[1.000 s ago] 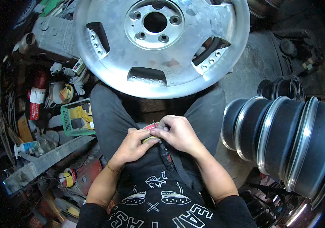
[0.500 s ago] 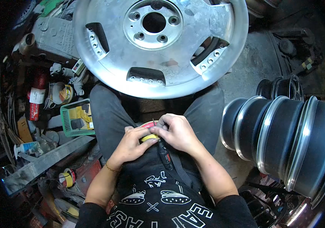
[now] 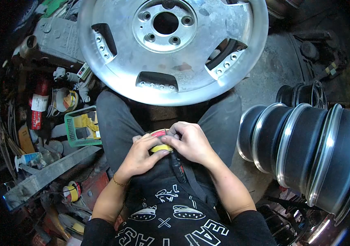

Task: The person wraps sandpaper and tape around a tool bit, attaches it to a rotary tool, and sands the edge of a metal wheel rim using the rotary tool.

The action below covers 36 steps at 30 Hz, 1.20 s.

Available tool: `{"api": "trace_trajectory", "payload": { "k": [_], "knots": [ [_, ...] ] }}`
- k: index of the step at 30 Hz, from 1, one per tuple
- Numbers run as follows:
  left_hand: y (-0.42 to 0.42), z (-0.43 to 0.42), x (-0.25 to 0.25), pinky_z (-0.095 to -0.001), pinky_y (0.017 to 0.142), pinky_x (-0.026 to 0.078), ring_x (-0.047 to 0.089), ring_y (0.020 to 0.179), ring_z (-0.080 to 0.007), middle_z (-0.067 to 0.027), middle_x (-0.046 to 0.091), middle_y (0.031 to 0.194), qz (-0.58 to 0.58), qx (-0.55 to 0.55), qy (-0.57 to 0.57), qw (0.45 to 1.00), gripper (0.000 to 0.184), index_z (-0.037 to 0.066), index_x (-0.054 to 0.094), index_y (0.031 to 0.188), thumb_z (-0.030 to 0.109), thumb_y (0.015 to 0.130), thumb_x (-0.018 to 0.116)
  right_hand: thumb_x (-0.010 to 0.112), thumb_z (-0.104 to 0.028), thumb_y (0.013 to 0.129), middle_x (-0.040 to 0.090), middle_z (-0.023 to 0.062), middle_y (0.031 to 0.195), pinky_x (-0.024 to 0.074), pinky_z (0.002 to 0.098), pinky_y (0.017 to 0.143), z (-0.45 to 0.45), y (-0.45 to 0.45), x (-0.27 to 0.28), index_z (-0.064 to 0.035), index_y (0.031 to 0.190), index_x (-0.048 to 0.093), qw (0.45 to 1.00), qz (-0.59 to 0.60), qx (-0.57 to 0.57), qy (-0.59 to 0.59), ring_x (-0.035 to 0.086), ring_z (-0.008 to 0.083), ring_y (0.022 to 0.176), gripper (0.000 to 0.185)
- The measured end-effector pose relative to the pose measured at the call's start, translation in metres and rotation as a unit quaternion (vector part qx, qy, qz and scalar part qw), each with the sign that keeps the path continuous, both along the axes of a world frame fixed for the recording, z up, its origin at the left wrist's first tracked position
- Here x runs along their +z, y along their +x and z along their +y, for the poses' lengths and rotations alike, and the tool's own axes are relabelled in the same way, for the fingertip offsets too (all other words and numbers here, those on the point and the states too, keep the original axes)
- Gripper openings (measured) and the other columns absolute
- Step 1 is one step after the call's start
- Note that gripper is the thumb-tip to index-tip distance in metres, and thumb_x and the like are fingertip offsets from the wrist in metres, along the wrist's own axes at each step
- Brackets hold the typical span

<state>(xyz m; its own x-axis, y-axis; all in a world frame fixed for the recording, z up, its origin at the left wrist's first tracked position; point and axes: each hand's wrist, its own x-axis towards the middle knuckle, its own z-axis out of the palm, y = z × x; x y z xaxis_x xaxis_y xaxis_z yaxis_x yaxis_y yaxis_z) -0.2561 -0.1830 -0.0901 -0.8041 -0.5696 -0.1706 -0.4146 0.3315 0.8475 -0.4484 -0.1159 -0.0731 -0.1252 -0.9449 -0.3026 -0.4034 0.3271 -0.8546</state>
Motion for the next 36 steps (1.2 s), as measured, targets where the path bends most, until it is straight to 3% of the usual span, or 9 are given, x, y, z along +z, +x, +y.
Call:
{"api": "trace_trajectory", "payload": {
  "k": [5, 9, 11, 18, 20, 25, 27, 32, 36],
  "knots": [
    [0.003, 0.0, -0.005, -0.0387, 0.082, 0.034, 0.058, 0.09, -0.0255, -0.0109, 0.065, 0.092, 0.012, -0.001, 0.023, 1.0, 0.024, 0.008, 0.067, 0.089, 0.029, 0.08, 0.074, 0.073, -0.016, 0.082, 0.061, 0.0077, 0.069, 0.0441, 0.0295, 0.057, 0.003, 0.001, -0.008, 0.0027, 0.084, 0.067, 0.986, -0.167, 0.008, -0.007, 0.054, 0.0112, 0.062, 0.02],
    [-0.001, 0.001, 0.0, -0.0375, 0.08, 0.038, 0.058, 0.087, -0.0253, -0.0085, 0.065, 0.088, 0.011, -0.002, 0.001, 1.0, 0.022, 0.006, 0.067, 0.089, 0.023, 0.078, 0.076, 0.073, -0.015, 0.082, 0.061, 0.0072, 0.07, 0.0436, 0.0295, 0.056, 0.0, -0.004, 0.001, 0.0025, 0.084, 0.067, 0.99, -0.134, 0.027, 0.015, 0.052, 0.0111, 0.061, 0.018],
    [-0.002, 0.002, 0.001, -0.0376, 0.081, 0.037, 0.058, 0.087, -0.0255, -0.0086, 0.065, 0.089, 0.006, 0.008, -0.011, 1.0, 0.022, 0.006, 0.067, 0.089, 0.023, 0.078, 0.076, 0.072, -0.014, 0.083, 0.062, 0.0069, 0.07, 0.0436, 0.0297, 0.057, -0.003, -0.004, 0.013, 0.0024, 0.084, 0.067, 0.999, -0.019, 0.025, 0.031, 0.053, 0.0117, 0.061, 0.018],
    [0.006, -0.004, 0.002, -0.0392, 0.081, 0.033, 0.057, 0.091, -0.0256, -0.0106, 0.065, 0.094, -0.008, -0.001, 0.01, 1.0, 0.025, 0.007, 0.067, 0.091, 0.027, 0.078, 0.075, 0.071, -0.013, 0.084, 0.062, 0.0092, 0.071, 0.0444, 0.03, 0.059, 0.0, -0.002, -0.001, 0.0029, 0.084, 0.066, 0.997, -0.074, -0.004, 0.035, 0.055, 0.0137, 0.062, 0.017],
    [0.003, -0.002, -0.001, -0.039, 0.081, 0.033, 0.057, 0.091, -0.0258, -0.0106, 0.065, 0.093, 0.009, 0.003, -0.02, 1.0, 0.026, 0.007, 0.067, 0.091, 0.028, 0.079, 0.075, 0.069, -0.012, 0.085, 0.062, 0.011, 0.072, 0.0445, 0.0299, 0.061, 0.0, 0.001, -0.006, 0.004, 0.084, 0.065, 0.991, -0.121, 0.039, -0.033, 0.056, 0.0145, 0.066, 0.017],
    [-0.003, 0.002, 0.002, -0.038, 0.081, 0.034, 0.057, 0.09, -0.0254, -0.0095, 0.064, 0.09, 0.012, 0.013, -0.022, 1.0, 0.025, 0.006, 0.067, 0.09, 0.026, 0.078, 0.075, 0.07, -0.013, 0.085, 0.061, 0.0109, 0.07, 0.0443, 0.0295, 0.061, -0.005, -0.006, 0.003, 0.0039, 0.083, 0.065, 0.994, -0.089, 0.065, -0.018, 0.056, 0.0144, 0.065, 0.017],
    [-0.004, 0.003, 0.003, -0.0373, 0.082, 0.036, 0.057, 0.089, -0.0247, -0.0086, 0.064, 0.089, 0.013, 0.018, -0.027, 0.999, 0.023, 0.006, 0.067, 0.09, 0.024, 0.078, 0.075, 0.072, -0.019, 0.082, 0.062, 0.0159, 0.069, 0.0459, 0.0335, 0.057, -0.01, -0.005, 0.014, 0.0024, 0.084, 0.067, 0.999, -0.017, 0.016, 0.026, 0.059, 0.0214, 0.059, 0.022],
    [0.004, -0.007, 0.008, -0.0387, 0.08, 0.033, 0.057, 0.089, -0.0256, -0.01, 0.064, 0.092, -0.012, -0.011, -0.02, 1.0, 0.026, 0.007, 0.067, 0.091, 0.028, 0.078, 0.076, 0.072, -0.019, 0.082, 0.062, 0.0164, 0.068, 0.0461, 0.0333, 0.056, -0.009, -0.007, 0.01, 0.0021, 0.085, 0.069, 0.999, -0.024, 0.007, 0.034, 0.059, 0.021, 0.058, 0.021],
    [-0.001, -0.007, 0.004, -0.0382, 0.079, 0.033, 0.056, 0.089, -0.0249, -0.0101, 0.064, 0.091, 0.01, -0.011, -0.052, 0.999, 0.026, 0.007, 0.065, 0.089, 0.027, 0.078, 0.076, 0.07, -0.015, 0.085, 0.062, 0.0119, 0.069, 0.0458, 0.0306, 0.059, -0.007, -0.004, 0.001, 0.0031, 0.084, 0.067, 0.995, -0.087, 0.037, -0.015, 0.058, 0.0157, 0.062, 0.018]
  ]
}}
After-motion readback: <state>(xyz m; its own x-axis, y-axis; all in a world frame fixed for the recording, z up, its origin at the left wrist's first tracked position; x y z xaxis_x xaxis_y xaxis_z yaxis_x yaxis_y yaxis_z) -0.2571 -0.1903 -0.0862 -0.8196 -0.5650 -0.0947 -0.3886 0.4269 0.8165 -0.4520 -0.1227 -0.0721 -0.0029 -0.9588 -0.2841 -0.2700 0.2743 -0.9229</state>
